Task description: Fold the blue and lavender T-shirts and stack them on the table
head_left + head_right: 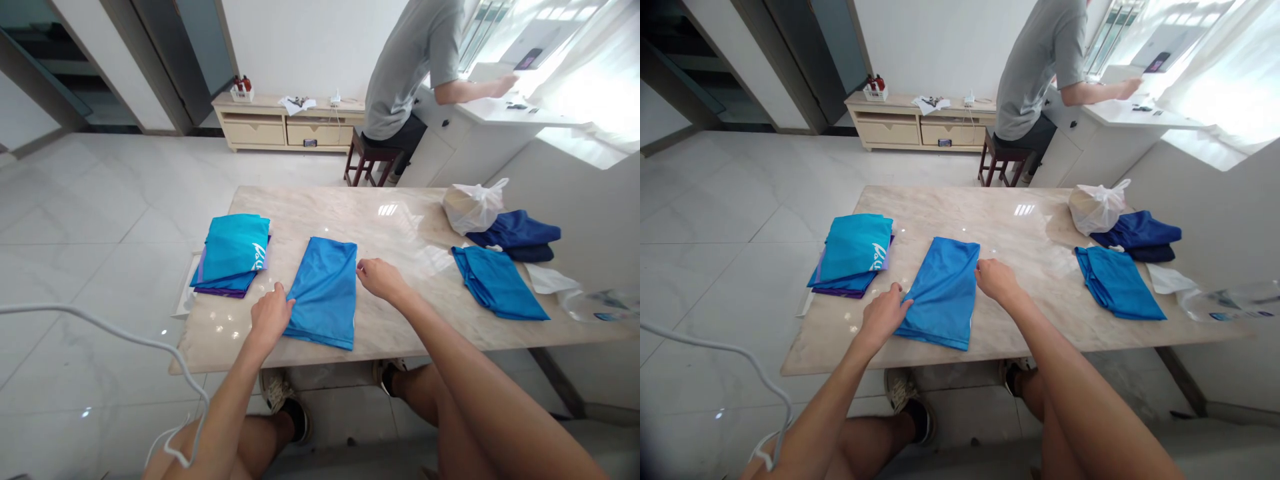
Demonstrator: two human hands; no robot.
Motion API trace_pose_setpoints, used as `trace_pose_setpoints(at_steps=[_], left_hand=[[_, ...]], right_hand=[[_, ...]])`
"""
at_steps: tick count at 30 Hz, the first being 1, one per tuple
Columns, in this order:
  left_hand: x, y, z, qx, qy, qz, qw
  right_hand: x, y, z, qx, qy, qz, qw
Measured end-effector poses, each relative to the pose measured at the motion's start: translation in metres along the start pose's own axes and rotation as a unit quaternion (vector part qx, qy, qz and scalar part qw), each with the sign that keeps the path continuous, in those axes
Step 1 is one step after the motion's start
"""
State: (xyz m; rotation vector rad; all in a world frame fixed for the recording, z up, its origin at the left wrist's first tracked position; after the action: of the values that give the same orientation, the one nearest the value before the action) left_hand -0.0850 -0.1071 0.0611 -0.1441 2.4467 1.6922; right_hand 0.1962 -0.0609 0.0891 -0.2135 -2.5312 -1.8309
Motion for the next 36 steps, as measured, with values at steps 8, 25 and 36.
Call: trace_pose_setpoints(at_steps=[8,25,36], left_hand=[[0.003,-0.008,0.004,0.076,-0.036,0.044,0.995],[-0.030,-0.019,0.041,-0.059,-0.019,-0.111,0.992],[-0.043,-0.048,0.060,0.007,-0.018,-0.450,0.893]], right_hand=[[0.057,-0.031,-0.057,0.075,0.212,-0.028,0.974],[-0.017,-0.069,-0.025,0.075,-0.070,0.194,0.976],[-0.024,-0.093,-0.010,0.108,-0.154,0.358,0.915]])
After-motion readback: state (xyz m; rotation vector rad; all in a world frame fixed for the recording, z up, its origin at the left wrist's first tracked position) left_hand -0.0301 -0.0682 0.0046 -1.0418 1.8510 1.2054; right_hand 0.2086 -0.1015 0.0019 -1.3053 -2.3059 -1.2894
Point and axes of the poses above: each hand's wrist, its own z-axis towards the middle knuckle, its own y-axis out of the back of the hand, x = y × z, the point moved 8 cm from there along z, towards the middle knuckle, and after that the axes turned 6 degrees about -y, right-handed, at the moved point
